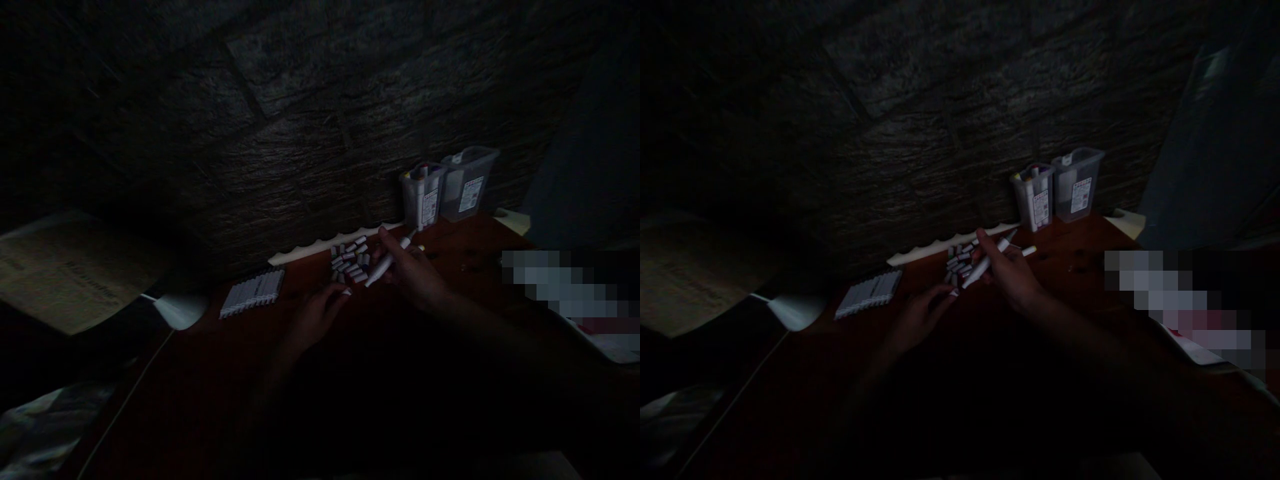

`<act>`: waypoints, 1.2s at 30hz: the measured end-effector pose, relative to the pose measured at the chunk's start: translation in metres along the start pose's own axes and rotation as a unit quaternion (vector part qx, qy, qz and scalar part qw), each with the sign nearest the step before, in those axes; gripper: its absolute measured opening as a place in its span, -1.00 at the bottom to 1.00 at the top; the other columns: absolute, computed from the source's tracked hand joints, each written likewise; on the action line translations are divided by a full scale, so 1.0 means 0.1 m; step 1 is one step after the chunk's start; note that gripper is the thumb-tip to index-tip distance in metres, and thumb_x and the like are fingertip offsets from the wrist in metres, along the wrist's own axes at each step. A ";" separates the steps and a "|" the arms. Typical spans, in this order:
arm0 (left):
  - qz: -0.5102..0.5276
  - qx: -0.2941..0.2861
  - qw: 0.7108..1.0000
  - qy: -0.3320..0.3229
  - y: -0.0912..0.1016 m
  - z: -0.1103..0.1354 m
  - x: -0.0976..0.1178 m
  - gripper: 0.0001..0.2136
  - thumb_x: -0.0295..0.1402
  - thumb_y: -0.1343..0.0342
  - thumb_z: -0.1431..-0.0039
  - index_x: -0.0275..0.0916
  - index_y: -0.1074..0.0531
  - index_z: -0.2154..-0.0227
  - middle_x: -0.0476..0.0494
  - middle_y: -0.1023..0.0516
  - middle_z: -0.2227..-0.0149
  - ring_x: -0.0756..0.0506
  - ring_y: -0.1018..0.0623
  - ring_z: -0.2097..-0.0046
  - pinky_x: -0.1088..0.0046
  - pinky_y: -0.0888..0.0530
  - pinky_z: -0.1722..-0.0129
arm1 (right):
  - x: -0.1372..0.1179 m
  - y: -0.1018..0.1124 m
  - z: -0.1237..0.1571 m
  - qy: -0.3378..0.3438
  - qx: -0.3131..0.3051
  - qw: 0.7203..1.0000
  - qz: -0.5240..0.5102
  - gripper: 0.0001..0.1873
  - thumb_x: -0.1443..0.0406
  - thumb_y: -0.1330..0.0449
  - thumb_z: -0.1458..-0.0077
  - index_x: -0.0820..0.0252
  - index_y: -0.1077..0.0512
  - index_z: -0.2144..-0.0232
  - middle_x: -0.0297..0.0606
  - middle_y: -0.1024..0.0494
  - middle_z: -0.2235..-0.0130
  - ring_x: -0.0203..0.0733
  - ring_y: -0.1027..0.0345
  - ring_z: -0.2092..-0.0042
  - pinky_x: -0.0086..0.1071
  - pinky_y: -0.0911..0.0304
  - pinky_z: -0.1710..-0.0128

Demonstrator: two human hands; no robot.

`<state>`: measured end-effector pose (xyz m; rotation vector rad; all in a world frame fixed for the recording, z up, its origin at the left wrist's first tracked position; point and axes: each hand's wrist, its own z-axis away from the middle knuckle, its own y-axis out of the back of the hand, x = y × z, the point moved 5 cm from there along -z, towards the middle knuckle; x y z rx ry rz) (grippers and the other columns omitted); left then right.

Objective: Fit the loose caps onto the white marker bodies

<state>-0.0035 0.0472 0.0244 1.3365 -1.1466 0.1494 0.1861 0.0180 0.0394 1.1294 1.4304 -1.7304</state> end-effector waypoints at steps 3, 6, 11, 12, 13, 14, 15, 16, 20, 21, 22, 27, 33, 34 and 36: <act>0.124 0.025 0.992 0.030 0.04 0.02 0.10 -0.74 -0.20 -0.09 -0.25 -0.21 -0.47 0.10 -0.13 -0.59 0.17 -0.09 -0.55 0.19 0.43 -0.45 0.15 | -0.11 -0.08 0.07 0.020 -0.070 0.997 -0.037 -0.70 0.09 -0.37 0.08 0.20 -0.50 0.47 -0.28 -0.53 0.41 -0.33 -0.32 0.45 -0.38 -0.26 0.41; 0.209 0.041 0.976 0.046 0.07 0.02 0.14 -0.67 -0.17 -0.11 -0.23 -0.27 -0.43 0.03 -0.17 -0.60 0.18 -0.07 -0.57 0.25 0.46 -0.47 0.25 | -0.16 -0.13 0.11 0.050 -0.117 0.991 -0.034 -0.73 0.24 -0.43 0.17 0.16 -0.53 0.36 -0.31 -0.58 0.35 -0.27 -0.43 0.34 -0.35 -0.35 0.28; 0.245 0.073 0.965 0.059 0.12 0.01 0.09 -0.67 -0.21 -0.19 -0.16 -0.26 -0.43 0.06 -0.17 -0.62 0.16 -0.09 -0.59 0.21 0.45 -0.49 0.27 | -0.10 -0.11 0.10 0.077 -0.104 0.992 -0.001 -0.74 0.19 -0.38 0.08 0.13 -0.55 0.29 -0.29 -0.61 0.35 -0.25 -0.46 0.36 -0.31 -0.41 0.28; 0.247 0.075 0.964 0.056 0.12 0.01 0.08 -0.68 -0.23 -0.20 -0.15 -0.25 -0.43 0.07 -0.17 -0.62 0.16 -0.09 -0.59 0.19 0.46 -0.49 0.27 | -0.09 -0.10 0.09 0.082 -0.102 0.991 0.007 -0.75 0.18 -0.37 0.06 0.14 -0.55 0.30 -0.28 -0.61 0.34 -0.24 -0.47 0.36 -0.29 -0.42 0.26; 0.248 0.076 0.964 0.052 0.12 0.02 0.08 -0.69 -0.25 -0.21 -0.15 -0.24 -0.43 0.08 -0.16 -0.62 0.15 -0.10 -0.59 0.18 0.46 -0.50 0.27 | -0.08 -0.10 0.09 0.088 -0.103 0.991 0.018 -0.75 0.18 -0.36 0.05 0.14 -0.56 0.30 -0.27 -0.62 0.33 -0.22 -0.49 0.34 -0.27 -0.42 0.24; 0.247 0.076 0.965 0.048 0.11 0.02 0.09 -0.70 -0.26 -0.21 -0.15 -0.24 -0.43 0.08 -0.16 -0.61 0.14 -0.10 -0.59 0.16 0.46 -0.50 0.26 | -0.08 -0.10 0.09 0.096 -0.108 0.989 0.031 -0.75 0.18 -0.37 0.06 0.14 -0.56 0.29 -0.27 -0.62 0.31 -0.20 -0.50 0.31 -0.26 -0.43 0.21; 0.243 0.077 0.966 0.042 0.11 0.03 0.11 -0.71 -0.28 -0.22 -0.14 -0.23 -0.44 0.09 -0.16 -0.61 0.13 -0.10 -0.59 0.14 0.46 -0.51 0.25 | -0.08 -0.10 0.10 0.103 -0.114 0.987 0.046 -0.74 0.19 -0.38 0.07 0.13 -0.56 0.28 -0.27 -0.63 0.29 -0.18 -0.51 0.28 -0.25 -0.43 0.18; 0.236 0.080 0.968 0.038 0.11 0.04 0.13 -0.73 -0.29 -0.22 -0.14 -0.23 -0.45 0.10 -0.16 -0.61 0.12 -0.10 -0.59 0.13 0.45 -0.51 0.23 | -0.09 -0.10 0.10 0.108 -0.119 0.985 0.062 -0.73 0.21 -0.39 0.08 0.12 -0.56 0.27 -0.28 -0.63 0.28 -0.17 -0.52 0.26 -0.24 -0.43 0.16; 0.188 0.104 0.977 0.014 0.11 0.07 0.20 -0.79 -0.34 -0.23 -0.12 -0.23 -0.51 0.17 -0.12 -0.62 0.16 -0.10 -0.58 0.12 0.40 -0.50 0.08 | -0.12 -0.12 0.14 0.130 -0.125 0.978 0.106 -0.75 0.19 -0.36 0.04 0.09 -0.56 0.25 -0.31 -0.62 0.33 -0.18 -0.52 0.29 -0.26 -0.44 0.20; 0.176 0.107 0.979 0.010 0.11 0.08 0.21 -0.80 -0.36 -0.24 -0.11 -0.23 -0.52 0.18 -0.11 -0.62 0.17 -0.09 -0.58 0.13 0.40 -0.49 0.06 | -0.13 -0.12 0.15 0.137 -0.124 0.976 0.113 -0.76 0.18 -0.35 0.02 0.09 -0.56 0.26 -0.32 -0.62 0.34 -0.19 -0.51 0.30 -0.27 -0.44 0.21; 0.167 0.105 0.980 0.008 0.10 0.08 0.21 -0.80 -0.37 -0.24 -0.11 -0.23 -0.52 0.18 -0.11 -0.62 0.17 -0.09 -0.58 0.13 0.40 -0.48 0.05 | -0.14 -0.13 0.16 0.142 -0.125 0.975 0.118 -0.77 0.17 -0.34 0.01 0.10 -0.57 0.27 -0.32 -0.62 0.34 -0.19 -0.51 0.30 -0.28 -0.43 0.20; 0.163 0.110 0.980 0.017 0.11 0.07 0.16 -0.78 -0.35 -0.23 -0.12 -0.24 -0.52 0.16 -0.13 -0.61 0.16 -0.10 -0.57 0.15 0.41 -0.49 0.08 | -0.17 -0.17 0.19 0.146 -0.130 0.970 0.145 -0.81 0.23 -0.38 0.07 0.07 -0.58 0.32 -0.32 -0.63 0.31 -0.16 -0.52 0.26 -0.26 -0.43 0.16; 0.156 0.102 0.982 0.011 0.10 0.07 0.18 -0.78 -0.30 -0.21 -0.15 -0.22 -0.52 0.15 -0.12 -0.61 0.17 -0.09 -0.57 0.17 0.41 -0.49 0.12 | -0.18 -0.18 0.22 0.177 -0.121 0.961 0.173 -0.87 0.26 -0.37 0.04 0.06 -0.55 0.35 -0.30 -0.63 0.29 -0.12 -0.52 0.21 -0.23 -0.43 0.13; 0.149 0.102 0.984 0.008 0.10 0.07 0.18 -0.78 -0.30 -0.20 -0.16 -0.22 -0.52 0.14 -0.12 -0.60 0.16 -0.09 -0.56 0.16 0.41 -0.49 0.11 | -0.18 -0.19 0.22 0.180 -0.124 0.959 0.180 -0.87 0.26 -0.36 0.04 0.06 -0.55 0.34 -0.29 -0.63 0.27 -0.11 -0.52 0.18 -0.23 -0.42 0.11; 0.129 0.100 0.987 0.007 0.10 0.08 0.19 -0.77 -0.29 -0.19 -0.17 -0.21 -0.51 0.12 -0.12 -0.60 0.15 -0.09 -0.56 0.15 0.40 -0.49 0.11 | -0.16 -0.19 0.23 0.189 -0.133 0.954 0.190 -0.85 0.26 -0.35 0.02 0.06 -0.55 0.32 -0.30 -0.62 0.25 -0.11 -0.51 0.15 -0.22 -0.41 0.08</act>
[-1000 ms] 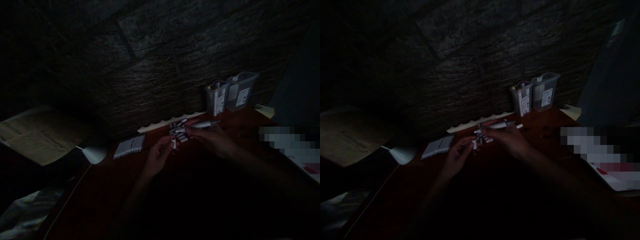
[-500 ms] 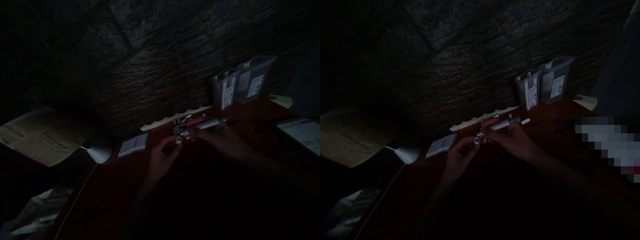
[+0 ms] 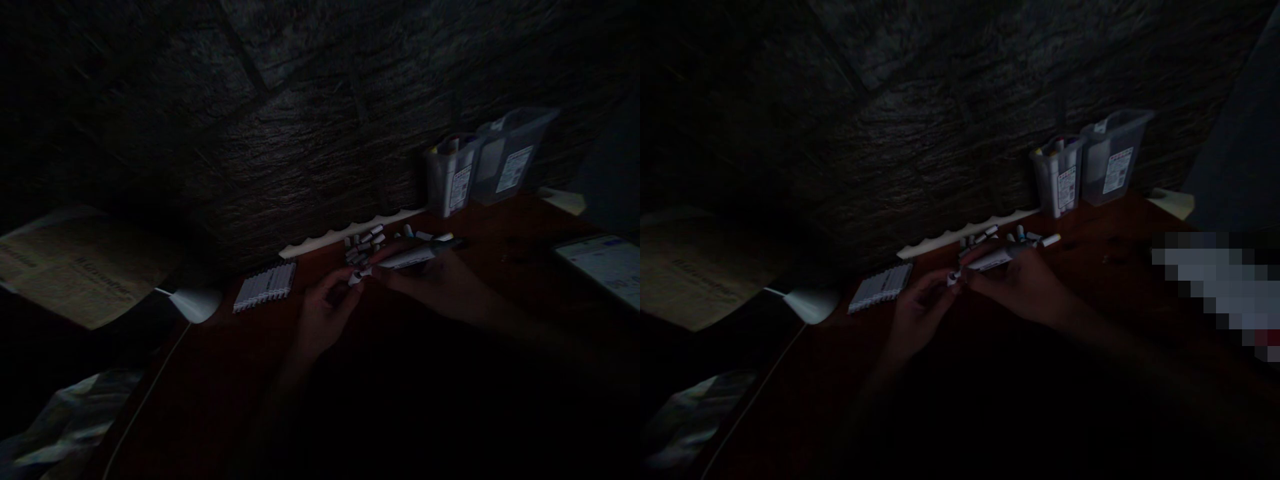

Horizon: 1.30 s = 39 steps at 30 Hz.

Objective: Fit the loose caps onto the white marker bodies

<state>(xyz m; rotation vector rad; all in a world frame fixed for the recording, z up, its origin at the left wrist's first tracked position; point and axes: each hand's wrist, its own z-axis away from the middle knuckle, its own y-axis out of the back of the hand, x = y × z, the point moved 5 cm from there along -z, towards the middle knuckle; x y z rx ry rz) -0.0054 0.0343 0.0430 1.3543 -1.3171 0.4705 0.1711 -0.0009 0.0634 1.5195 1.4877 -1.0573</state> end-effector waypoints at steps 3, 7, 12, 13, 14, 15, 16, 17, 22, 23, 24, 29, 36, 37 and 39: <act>-0.021 -0.006 1.000 0.000 0.00 0.01 0.00 -0.76 -0.26 -0.18 -0.19 -0.20 -0.51 0.11 -0.12 -0.61 0.16 -0.10 -0.57 0.16 0.39 -0.50 0.11 | 0.01 -0.03 0.02 0.019 -0.018 0.999 0.023 -0.84 0.25 -0.33 0.01 0.05 -0.56 0.29 -0.30 -0.61 0.20 -0.11 -0.49 0.12 -0.23 -0.39 0.05; -0.018 -0.011 1.000 0.003 -0.02 0.01 -0.02 -0.76 -0.26 -0.18 -0.19 -0.20 -0.52 0.12 -0.13 -0.61 0.17 -0.11 -0.57 0.16 0.38 -0.49 0.10 | 0.01 -0.05 0.03 0.067 -0.045 0.994 0.071 -0.84 0.25 -0.30 -0.04 0.04 -0.56 0.26 -0.30 -0.61 0.17 -0.11 -0.48 0.08 -0.22 -0.37 0.01; 0.032 0.000 0.999 0.021 -0.03 0.01 -0.03 -0.77 -0.26 -0.20 -0.17 -0.22 -0.53 0.15 -0.13 -0.61 0.18 -0.09 -0.57 0.20 0.39 -0.50 0.13 | -0.04 0.20 -0.05 0.128 0.018 0.974 0.187 -0.84 0.21 -0.28 -0.08 0.03 -0.58 0.25 -0.25 -0.60 0.16 -0.07 -0.46 0.09 -0.16 -0.37 0.03; 0.050 -0.001 0.998 0.027 -0.03 0.02 -0.03 -0.77 -0.25 -0.20 -0.17 -0.22 -0.53 0.16 -0.13 -0.61 0.17 -0.09 -0.57 0.20 0.40 -0.51 0.14 | -0.04 0.27 -0.08 0.125 0.044 0.973 0.191 -0.84 0.21 -0.27 -0.09 0.06 -0.58 0.25 -0.23 -0.60 0.16 -0.07 -0.47 0.10 -0.16 -0.38 0.05; 0.065 -0.003 0.997 0.032 -0.03 0.02 -0.02 -0.77 -0.25 -0.20 -0.17 -0.22 -0.53 0.15 -0.14 -0.61 0.16 -0.09 -0.57 0.20 0.40 -0.52 0.15 | -0.03 0.33 -0.10 0.117 0.067 0.974 0.185 -0.82 0.20 -0.27 -0.09 0.08 -0.58 0.25 -0.21 -0.60 0.17 -0.08 -0.48 0.12 -0.18 -0.40 0.09; 0.076 -0.005 0.996 0.036 -0.04 0.02 -0.01 -0.77 -0.25 -0.20 -0.17 -0.22 -0.53 0.15 -0.14 -0.61 0.16 -0.09 -0.58 0.20 0.40 -0.53 0.17 | -0.03 0.37 -0.11 0.108 0.084 0.976 0.170 -0.81 0.19 -0.27 -0.09 0.10 -0.57 0.25 -0.20 -0.60 0.18 -0.10 -0.49 0.15 -0.20 -0.41 0.14; 0.086 -0.006 0.996 0.038 -0.04 0.02 0.01 -0.76 -0.25 -0.20 -0.17 -0.23 -0.53 0.15 -0.15 -0.62 0.16 -0.09 -0.58 0.20 0.41 -0.53 0.19 | -0.03 0.38 -0.12 0.099 0.091 0.979 0.152 -0.80 0.18 -0.28 -0.08 0.12 -0.56 0.25 -0.21 -0.60 0.20 -0.11 -0.49 0.19 -0.23 -0.43 0.17; 0.092 -0.009 0.995 0.038 -0.04 0.02 0.02 -0.75 -0.25 -0.20 -0.17 -0.24 -0.53 0.14 -0.16 -0.62 0.16 -0.09 -0.58 0.21 0.41 -0.53 0.20 | -0.03 0.37 -0.12 0.091 0.090 0.983 0.135 -0.80 0.18 -0.30 -0.07 0.12 -0.56 0.26 -0.22 -0.61 0.22 -0.13 -0.50 0.21 -0.25 -0.44 0.20; 0.090 -0.013 0.996 0.019 -0.02 0.01 0.06 -0.76 -0.28 -0.19 -0.18 -0.28 -0.51 0.13 -0.17 -0.63 0.17 -0.07 -0.60 0.19 0.46 -0.53 0.20 | -0.08 0.24 -0.06 0.075 0.088 0.990 0.078 -0.84 0.21 -0.35 -0.01 0.10 -0.55 0.31 -0.28 -0.63 0.25 -0.15 -0.53 0.23 -0.29 -0.46 0.21; 0.087 -0.014 0.996 0.015 -0.02 0.01 0.06 -0.76 -0.28 -0.19 -0.18 -0.28 -0.51 0.13 -0.17 -0.63 0.17 -0.08 -0.60 0.18 0.45 -0.53 0.19 | -0.09 0.22 -0.05 0.075 0.088 0.990 0.076 -0.85 0.22 -0.35 -0.01 0.10 -0.54 0.32 -0.30 -0.64 0.27 -0.16 -0.54 0.25 -0.30 -0.47 0.23; 0.084 -0.016 0.996 0.011 -0.02 0.01 0.05 -0.75 -0.28 -0.19 -0.18 -0.28 -0.51 0.13 -0.18 -0.63 0.18 -0.08 -0.60 0.18 0.44 -0.54 0.18 | -0.10 0.20 -0.04 0.076 0.083 0.991 0.077 -0.87 0.24 -0.35 -0.01 0.10 -0.54 0.33 -0.31 -0.64 0.29 -0.17 -0.54 0.27 -0.31 -0.47 0.25; 0.053 -0.018 0.998 -0.009 -0.03 0.01 0.06 -0.76 -0.29 -0.18 -0.18 -0.25 -0.51 0.12 -0.18 -0.63 0.13 -0.11 -0.60 0.13 0.38 -0.54 0.09 | -0.12 0.11 -0.01 0.103 0.010 0.990 0.091 -0.87 0.28 -0.34 -0.02 0.10 -0.52 0.31 -0.32 -0.63 0.28 -0.19 -0.54 0.24 -0.35 -0.46 0.20; 0.018 -0.024 0.999 -0.030 -0.03 0.00 0.07 -0.80 -0.33 -0.16 -0.19 -0.26 -0.52 0.15 -0.18 -0.61 0.10 -0.12 -0.58 0.06 0.35 -0.49 -0.01 | -0.08 0.01 0.05 0.153 -0.045 0.974 0.159 -0.82 0.23 -0.29 -0.08 0.11 -0.52 0.22 -0.30 -0.62 0.18 -0.16 -0.52 0.14 -0.32 -0.42 0.10; 0.017 -0.028 0.999 -0.029 -0.03 0.00 0.07 -0.80 -0.33 -0.16 -0.20 -0.26 -0.52 0.15 -0.18 -0.61 0.10 -0.12 -0.57 0.06 0.36 -0.49 0.00 | -0.09 0.00 0.06 0.168 -0.053 0.967 0.182 -0.81 0.24 -0.29 -0.09 0.10 -0.53 0.21 -0.30 -0.62 0.17 -0.16 -0.52 0.12 -0.32 -0.41 0.09; 0.021 -0.028 0.999 -0.024 -0.02 -0.01 0.06 -0.80 -0.32 -0.16 -0.20 -0.27 -0.52 0.15 -0.18 -0.61 0.12 -0.11 -0.58 0.08 0.39 -0.50 0.05 | -0.12 0.01 0.06 0.199 -0.051 0.954 0.220 -0.81 0.25 -0.28 -0.10 0.09 -0.54 0.19 -0.30 -0.63 0.16 -0.15 -0.52 0.11 -0.31 -0.40 0.07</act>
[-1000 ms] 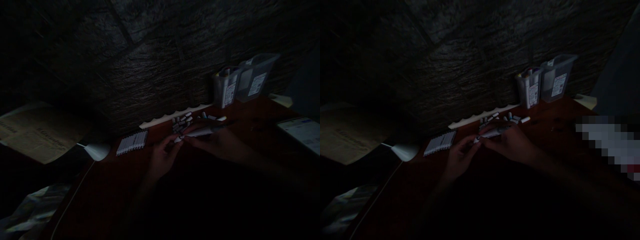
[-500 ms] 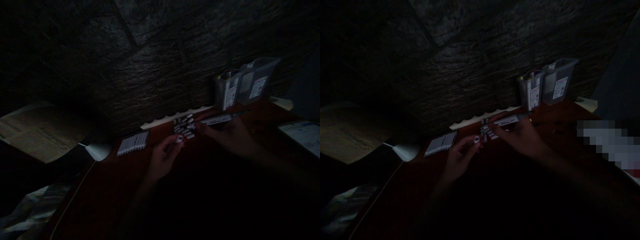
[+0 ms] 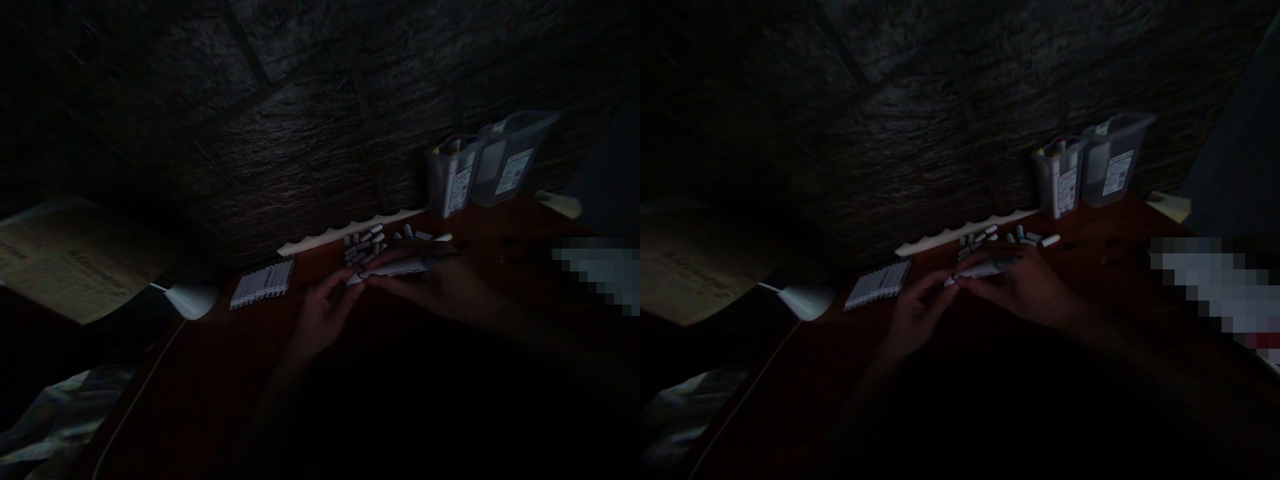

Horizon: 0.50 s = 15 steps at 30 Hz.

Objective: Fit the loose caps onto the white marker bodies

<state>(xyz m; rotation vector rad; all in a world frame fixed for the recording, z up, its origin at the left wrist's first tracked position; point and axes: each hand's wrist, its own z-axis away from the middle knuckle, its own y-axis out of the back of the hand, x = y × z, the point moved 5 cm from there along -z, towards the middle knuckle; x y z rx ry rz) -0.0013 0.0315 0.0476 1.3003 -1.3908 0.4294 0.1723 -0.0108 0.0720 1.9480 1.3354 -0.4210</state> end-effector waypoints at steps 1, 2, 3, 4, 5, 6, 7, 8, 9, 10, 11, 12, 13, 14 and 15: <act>0.007 0.001 1.000 0.005 0.00 0.00 0.00 -0.79 -0.31 -0.16 -0.19 -0.27 -0.52 0.16 -0.18 -0.62 0.13 -0.11 -0.58 0.10 0.40 -0.51 0.09 | 0.01 0.03 -0.01 0.010 0.006 1.000 0.022 -0.82 0.26 -0.27 -0.11 0.09 -0.54 0.19 -0.29 -0.63 0.16 -0.15 -0.52 0.11 -0.31 -0.41 0.07; 0.017 0.003 1.000 0.013 0.00 0.01 0.00 -0.79 -0.29 -0.17 -0.19 -0.27 -0.52 0.16 -0.18 -0.63 0.16 -0.10 -0.59 0.13 0.42 -0.52 0.13 | 0.04 0.08 -0.03 0.012 0.018 0.999 0.046 -0.84 0.27 -0.25 -0.13 0.09 -0.55 0.20 -0.27 -0.63 0.16 -0.14 -0.52 0.12 -0.29 -0.41 0.09; 0.028 0.003 0.999 0.022 0.00 0.02 0.01 -0.78 -0.28 -0.18 -0.19 -0.28 -0.53 0.17 -0.18 -0.63 0.18 -0.10 -0.59 0.16 0.44 -0.53 0.18 | 0.08 0.15 -0.04 0.005 0.039 0.997 0.072 -0.85 0.27 -0.24 -0.13 0.10 -0.56 0.22 -0.25 -0.63 0.17 -0.12 -0.53 0.14 -0.28 -0.41 0.11; 0.039 0.000 0.999 0.032 -0.01 0.03 0.01 -0.77 -0.26 -0.19 -0.18 -0.28 -0.53 0.18 -0.18 -0.64 0.19 -0.09 -0.60 0.20 0.46 -0.53 0.23 | 0.14 0.22 -0.06 -0.014 0.066 0.993 0.099 -0.85 0.26 -0.24 -0.13 0.11 -0.57 0.25 -0.23 -0.64 0.19 -0.10 -0.53 0.17 -0.25 -0.42 0.14; 0.048 -0.003 0.998 0.041 -0.02 0.04 0.02 -0.77 -0.25 -0.20 -0.17 -0.27 -0.53 0.18 -0.19 -0.64 0.21 -0.09 -0.60 0.23 0.47 -0.54 0.27 | 0.21 0.30 -0.07 -0.044 0.093 0.987 0.122 -0.85 0.25 -0.24 -0.12 0.13 -0.58 0.27 -0.20 -0.64 0.20 -0.08 -0.54 0.19 -0.23 -0.43 0.17; 0.057 -0.006 0.997 0.047 -0.03 0.05 0.02 -0.77 -0.24 -0.21 -0.16 -0.27 -0.54 0.19 -0.19 -0.64 0.22 -0.08 -0.60 0.26 0.47 -0.54 0.31 | 0.28 0.38 -0.07 -0.077 0.122 0.981 0.132 -0.84 0.22 -0.26 -0.11 0.15 -0.58 0.28 -0.19 -0.64 0.23 -0.06 -0.54 0.23 -0.22 -0.43 0.22; 0.064 -0.005 0.997 0.050 -0.04 0.05 0.03 -0.77 -0.25 -0.22 -0.14 -0.26 -0.54 0.20 -0.18 -0.64 0.22 -0.07 -0.60 0.27 0.48 -0.54 0.33 | 0.34 0.43 -0.07 -0.106 0.145 0.976 0.127 -0.81 0.19 -0.27 -0.09 0.16 -0.58 0.29 -0.18 -0.64 0.26 -0.06 -0.54 0.25 -0.22 -0.44 0.26; 0.071 -0.004 0.996 0.050 -0.05 0.05 0.04 -0.78 -0.25 -0.23 -0.13 -0.25 -0.55 0.21 -0.18 -0.64 0.22 -0.07 -0.60 0.28 0.48 -0.54 0.35 | 0.38 0.47 -0.07 -0.127 0.162 0.972 0.113 -0.79 0.17 -0.27 -0.08 0.18 -0.58 0.29 -0.18 -0.65 0.28 -0.06 -0.54 0.27 -0.22 -0.44 0.28; 0.077 -0.003 0.996 0.049 -0.05 0.05 0.04 -0.79 -0.26 -0.24 -0.12 -0.25 -0.55 0.22 -0.17 -0.64 0.22 -0.07 -0.60 0.29 0.48 -0.54 0.35 | 0.40 0.48 -0.07 -0.137 0.171 0.971 0.095 -0.77 0.15 -0.27 -0.08 0.19 -0.57 0.29 -0.18 -0.65 0.28 -0.06 -0.54 0.27 -0.22 -0.44 0.28; 0.083 0.000 0.995 0.047 -0.05 0.05 0.04 -0.80 -0.27 -0.25 -0.11 -0.25 -0.55 0.23 -0.17 -0.65 0.22 -0.07 -0.60 0.28 0.48 -0.54 0.34 | 0.40 0.47 -0.07 -0.139 0.175 0.972 0.075 -0.76 0.14 -0.27 -0.08 0.19 -0.57 0.29 -0.18 -0.65 0.28 -0.06 -0.54 0.26 -0.23 -0.44 0.28; 0.087 0.002 0.995 0.043 -0.04 0.05 0.04 -0.80 -0.28 -0.26 -0.10 -0.25 -0.55 0.23 -0.17 -0.65 0.21 -0.07 -0.60 0.27 0.48 -0.54 0.33 | 0.38 0.45 -0.06 -0.138 0.174 0.973 0.058 -0.75 0.14 -0.27 -0.08 0.19 -0.56 0.29 -0.18 -0.65 0.28 -0.07 -0.54 0.26 -0.24 -0.44 0.28; 0.090 0.002 0.995 0.040 -0.04 0.04 0.04 -0.80 -0.29 -0.26 -0.10 -0.26 -0.55 0.24 -0.17 -0.65 0.21 -0.07 -0.60 0.26 0.49 -0.54 0.32 | 0.37 0.42 -0.06 -0.139 0.174 0.974 0.045 -0.75 0.13 -0.27 -0.08 0.19 -0.55 0.30 -0.19 -0.65 0.30 -0.08 -0.54 0.27 -0.26 -0.44 0.29; 0.093 0.002 0.995 0.038 -0.04 0.04 0.03 -0.80 -0.29 -0.27 -0.09 -0.26 -0.55 0.24 -0.17 -0.65 0.21 -0.07 -0.61 0.25 0.49 -0.54 0.31 | 0.35 0.40 -0.06 -0.143 0.172 0.974 0.034 -0.74 0.11 -0.27 -0.09 0.19 -0.55 0.32 -0.20 -0.64 0.32 -0.10 -0.53 0.30 -0.28 -0.43 0.31; 0.096 0.001 0.995 0.037 -0.04 0.04 0.03 -0.80 -0.30 -0.27 -0.09 -0.26 -0.55 0.24 -0.17 -0.65 0.21 -0.07 -0.61 0.24 0.49 -0.55 0.30 | 0.34 0.38 -0.05 -0.149 0.171 0.974 0.025 -0.74 0.10 -0.26 -0.09 0.18 -0.54 0.34 -0.21 -0.63 0.36 -0.11 -0.53 0.33 -0.30 -0.41 0.35; 0.101 0.002 0.994 0.037 -0.03 0.04 0.03 -0.80 -0.30 -0.28 -0.09 -0.26 -0.55 0.24 -0.17 -0.65 0.21 -0.06 -0.61 0.24 0.49 -0.55 0.30 | 0.33 0.36 -0.04 -0.158 0.170 0.973 0.019 -0.73 0.08 -0.25 -0.10 0.17 -0.54 0.37 -0.23 -0.62 0.40 -0.13 -0.51 0.36 -0.33 -0.39 0.39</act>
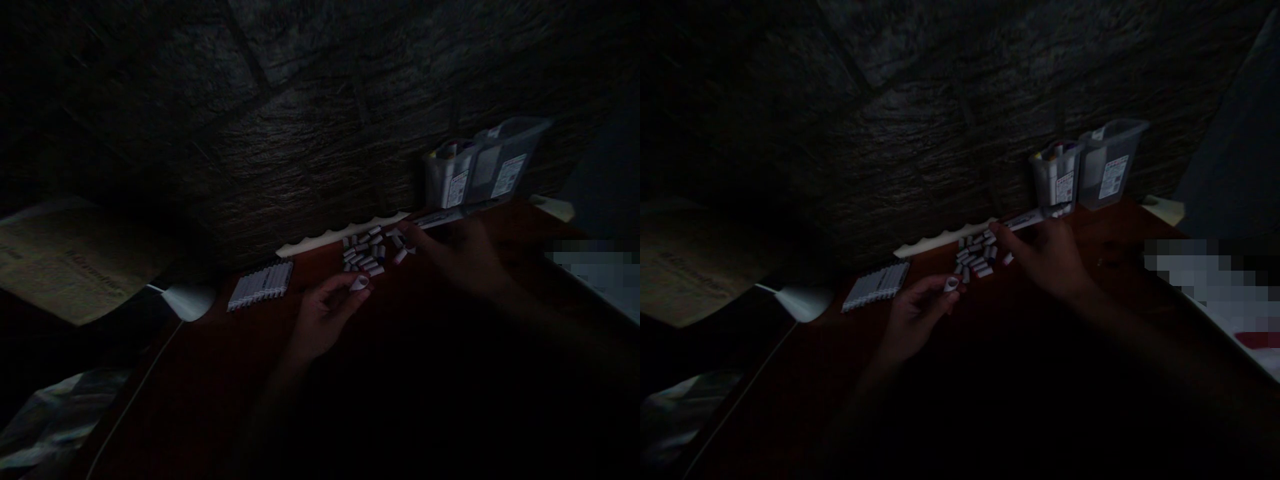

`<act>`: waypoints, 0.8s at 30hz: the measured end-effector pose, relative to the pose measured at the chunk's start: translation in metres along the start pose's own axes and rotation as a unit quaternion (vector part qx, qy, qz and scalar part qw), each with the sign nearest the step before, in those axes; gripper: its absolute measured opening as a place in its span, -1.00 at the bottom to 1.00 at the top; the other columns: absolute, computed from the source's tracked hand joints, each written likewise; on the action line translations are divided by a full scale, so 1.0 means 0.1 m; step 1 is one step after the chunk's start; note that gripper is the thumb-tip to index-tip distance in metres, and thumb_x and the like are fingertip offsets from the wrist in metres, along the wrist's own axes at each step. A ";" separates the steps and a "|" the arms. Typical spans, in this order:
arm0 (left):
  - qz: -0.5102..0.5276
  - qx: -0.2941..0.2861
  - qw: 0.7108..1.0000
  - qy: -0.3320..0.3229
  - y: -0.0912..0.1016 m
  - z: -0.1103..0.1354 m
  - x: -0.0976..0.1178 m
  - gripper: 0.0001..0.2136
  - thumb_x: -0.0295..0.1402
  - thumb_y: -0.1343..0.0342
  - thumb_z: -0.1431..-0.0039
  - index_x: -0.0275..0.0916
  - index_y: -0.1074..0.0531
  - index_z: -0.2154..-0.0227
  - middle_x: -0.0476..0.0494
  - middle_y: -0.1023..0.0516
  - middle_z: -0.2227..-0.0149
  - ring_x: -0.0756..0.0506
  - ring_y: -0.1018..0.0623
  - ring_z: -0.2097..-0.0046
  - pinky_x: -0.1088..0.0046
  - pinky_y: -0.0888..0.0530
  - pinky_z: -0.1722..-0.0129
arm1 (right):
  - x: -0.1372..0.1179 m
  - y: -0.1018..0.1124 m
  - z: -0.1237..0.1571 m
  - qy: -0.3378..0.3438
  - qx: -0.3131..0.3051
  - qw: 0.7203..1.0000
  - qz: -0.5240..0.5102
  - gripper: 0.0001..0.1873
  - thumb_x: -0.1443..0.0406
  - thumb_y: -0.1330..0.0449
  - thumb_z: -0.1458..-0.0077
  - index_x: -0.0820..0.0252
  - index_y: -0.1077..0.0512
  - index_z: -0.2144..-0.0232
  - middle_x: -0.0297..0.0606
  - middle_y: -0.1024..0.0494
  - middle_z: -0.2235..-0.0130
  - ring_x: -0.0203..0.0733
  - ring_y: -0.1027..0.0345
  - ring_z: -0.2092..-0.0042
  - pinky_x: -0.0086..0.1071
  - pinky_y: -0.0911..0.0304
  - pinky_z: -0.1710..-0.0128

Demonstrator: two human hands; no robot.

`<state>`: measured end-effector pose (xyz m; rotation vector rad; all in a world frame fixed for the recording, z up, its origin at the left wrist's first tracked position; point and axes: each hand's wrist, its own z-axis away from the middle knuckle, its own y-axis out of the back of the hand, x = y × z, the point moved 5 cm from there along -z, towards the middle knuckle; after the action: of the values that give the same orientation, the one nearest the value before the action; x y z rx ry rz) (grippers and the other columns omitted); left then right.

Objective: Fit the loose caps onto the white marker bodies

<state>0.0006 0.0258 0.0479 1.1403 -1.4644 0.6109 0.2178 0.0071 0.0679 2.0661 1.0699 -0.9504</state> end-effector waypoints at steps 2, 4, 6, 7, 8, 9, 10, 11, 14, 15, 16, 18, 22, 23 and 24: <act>0.013 0.003 1.000 0.002 0.01 0.00 0.00 -0.81 -0.31 -0.28 -0.08 -0.26 -0.55 0.24 -0.17 -0.65 0.21 -0.06 -0.61 0.26 0.50 -0.55 0.31 | 0.00 0.00 0.02 -0.017 0.006 1.000 0.004 -0.69 0.06 -0.22 -0.13 0.17 -0.51 0.44 -0.24 -0.60 0.45 -0.16 -0.48 0.42 -0.36 -0.33 0.46; 0.027 0.007 1.000 0.001 0.01 0.01 0.01 -0.80 -0.32 -0.29 -0.08 -0.25 -0.54 0.24 -0.16 -0.65 0.21 -0.05 -0.62 0.27 0.51 -0.56 0.32 | 0.01 0.00 0.02 -0.026 0.015 0.999 0.016 -0.66 0.05 -0.19 -0.15 0.17 -0.48 0.49 -0.26 -0.57 0.49 -0.19 -0.46 0.45 -0.38 -0.29 0.50; 0.037 0.006 0.999 0.000 0.01 0.01 0.02 -0.81 -0.34 -0.30 -0.06 -0.25 -0.54 0.24 -0.15 -0.65 0.21 -0.05 -0.62 0.27 0.51 -0.56 0.33 | 0.01 0.01 0.02 -0.027 0.022 0.999 0.021 -0.65 0.07 -0.19 -0.15 0.17 -0.45 0.52 -0.27 -0.55 0.52 -0.21 -0.43 0.47 -0.40 -0.27 0.51; 0.039 0.006 0.999 0.000 0.01 0.01 0.03 -0.81 -0.36 -0.31 -0.05 -0.24 -0.53 0.24 -0.15 -0.65 0.21 -0.05 -0.62 0.26 0.51 -0.56 0.32 | 0.01 0.01 0.02 -0.027 0.025 0.999 0.019 -0.66 0.07 -0.19 -0.15 0.17 -0.44 0.52 -0.27 -0.55 0.52 -0.22 -0.43 0.48 -0.40 -0.27 0.51; 0.039 0.006 0.999 0.002 0.00 0.01 0.03 -0.81 -0.37 -0.31 -0.05 -0.24 -0.53 0.25 -0.14 -0.65 0.22 -0.05 -0.62 0.25 0.52 -0.55 0.32 | 0.01 0.00 0.02 -0.028 0.027 0.999 0.013 -0.67 0.07 -0.19 -0.15 0.17 -0.44 0.51 -0.27 -0.55 0.51 -0.22 -0.43 0.48 -0.41 -0.27 0.51; 0.038 0.005 0.999 0.006 0.00 0.01 0.03 -0.81 -0.38 -0.31 -0.05 -0.24 -0.53 0.25 -0.13 -0.65 0.22 -0.05 -0.62 0.25 0.52 -0.55 0.32 | 0.01 -0.01 0.02 -0.030 0.027 0.999 0.005 -0.67 0.07 -0.19 -0.15 0.18 -0.44 0.50 -0.27 -0.56 0.49 -0.22 -0.43 0.47 -0.41 -0.28 0.50; 0.037 0.004 0.999 0.008 0.00 0.01 0.03 -0.81 -0.38 -0.30 -0.05 -0.23 -0.53 0.24 -0.13 -0.65 0.22 -0.05 -0.62 0.25 0.52 -0.55 0.33 | 0.02 -0.02 0.02 -0.033 0.026 0.999 -0.004 -0.68 0.07 -0.19 -0.15 0.18 -0.44 0.49 -0.26 -0.56 0.48 -0.22 -0.44 0.46 -0.40 -0.29 0.50; 0.036 0.003 0.999 0.009 0.00 0.01 0.03 -0.80 -0.38 -0.30 -0.05 -0.23 -0.52 0.24 -0.13 -0.65 0.22 -0.05 -0.62 0.26 0.52 -0.54 0.35 | 0.02 -0.03 0.03 -0.037 0.022 0.999 -0.011 -0.67 0.06 -0.19 -0.15 0.18 -0.45 0.48 -0.25 -0.57 0.46 -0.22 -0.44 0.45 -0.40 -0.30 0.49; 0.031 0.002 0.999 0.012 0.00 -0.01 0.01 -0.77 -0.34 -0.29 -0.06 -0.21 -0.50 0.20 -0.12 -0.64 0.23 -0.05 -0.61 0.30 0.53 -0.51 0.41 | 0.03 -0.06 0.04 -0.045 0.006 0.999 -0.024 -0.64 0.04 -0.18 -0.15 0.19 -0.45 0.50 -0.26 -0.56 0.47 -0.23 -0.44 0.44 -0.41 -0.31 0.46; 0.029 0.006 0.999 0.014 0.01 -0.01 -0.01 -0.77 -0.33 -0.28 -0.07 -0.21 -0.50 0.19 -0.12 -0.64 0.24 -0.04 -0.60 0.31 0.53 -0.51 0.43 | 0.02 -0.06 0.04 -0.048 -0.001 0.999 -0.023 -0.63 0.04 -0.17 -0.15 0.19 -0.45 0.50 -0.27 -0.56 0.47 -0.24 -0.43 0.43 -0.41 -0.31 0.46; 0.027 0.012 0.999 0.018 0.02 -0.02 -0.03 -0.77 -0.31 -0.27 -0.09 -0.21 -0.49 0.18 -0.13 -0.64 0.24 -0.04 -0.59 0.32 0.53 -0.50 0.43 | 0.02 -0.07 0.04 -0.052 -0.010 0.998 -0.020 -0.62 0.03 -0.16 -0.16 0.20 -0.45 0.50 -0.27 -0.55 0.47 -0.24 -0.42 0.43 -0.41 -0.31 0.45; 0.021 0.032 0.999 0.027 0.05 -0.04 -0.07 -0.76 -0.27 -0.25 -0.12 -0.23 -0.48 0.17 -0.13 -0.63 0.23 -0.02 -0.58 0.32 0.53 -0.50 0.41 | 0.02 -0.09 0.05 -0.053 -0.048 0.997 -0.011 -0.60 0.03 -0.13 -0.18 0.21 -0.46 0.48 -0.28 -0.53 0.49 -0.26 -0.40 0.44 -0.40 -0.28 0.46; 0.017 0.073 0.997 0.030 0.09 -0.07 -0.09 -0.74 -0.25 -0.25 -0.10 -0.25 -0.48 0.18 -0.13 -0.61 0.23 -0.03 -0.57 0.29 0.53 -0.51 0.37 | -0.04 -0.20 0.10 -0.002 -0.156 0.987 0.030 -0.63 0.11 -0.08 -0.21 0.22 -0.46 0.50 -0.32 -0.49 0.52 -0.28 -0.35 0.46 -0.40 -0.23 0.48; 0.017 0.078 0.996 0.027 0.09 -0.08 -0.09 -0.74 -0.26 -0.26 -0.09 -0.25 -0.49 0.19 -0.13 -0.61 0.23 -0.04 -0.58 0.28 0.52 -0.52 0.36 | -0.05 -0.23 0.12 0.015 -0.171 0.984 0.041 -0.65 0.14 -0.08 -0.22 0.21 -0.46 0.49 -0.32 -0.49 0.51 -0.27 -0.35 0.46 -0.39 -0.23 0.47; 0.016 0.081 0.996 0.023 0.09 -0.08 -0.08 -0.76 -0.27 -0.27 -0.07 -0.25 -0.49 0.21 -0.13 -0.61 0.23 -0.05 -0.58 0.27 0.50 -0.53 0.35 | -0.06 -0.25 0.14 0.031 -0.179 0.982 0.048 -0.67 0.15 -0.09 -0.22 0.21 -0.47 0.47 -0.32 -0.51 0.50 -0.27 -0.35 0.45 -0.38 -0.24 0.45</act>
<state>-0.0050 0.0388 0.0444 1.2210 -1.4152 0.7852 0.1896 0.0058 0.0603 1.8388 1.0745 -0.5995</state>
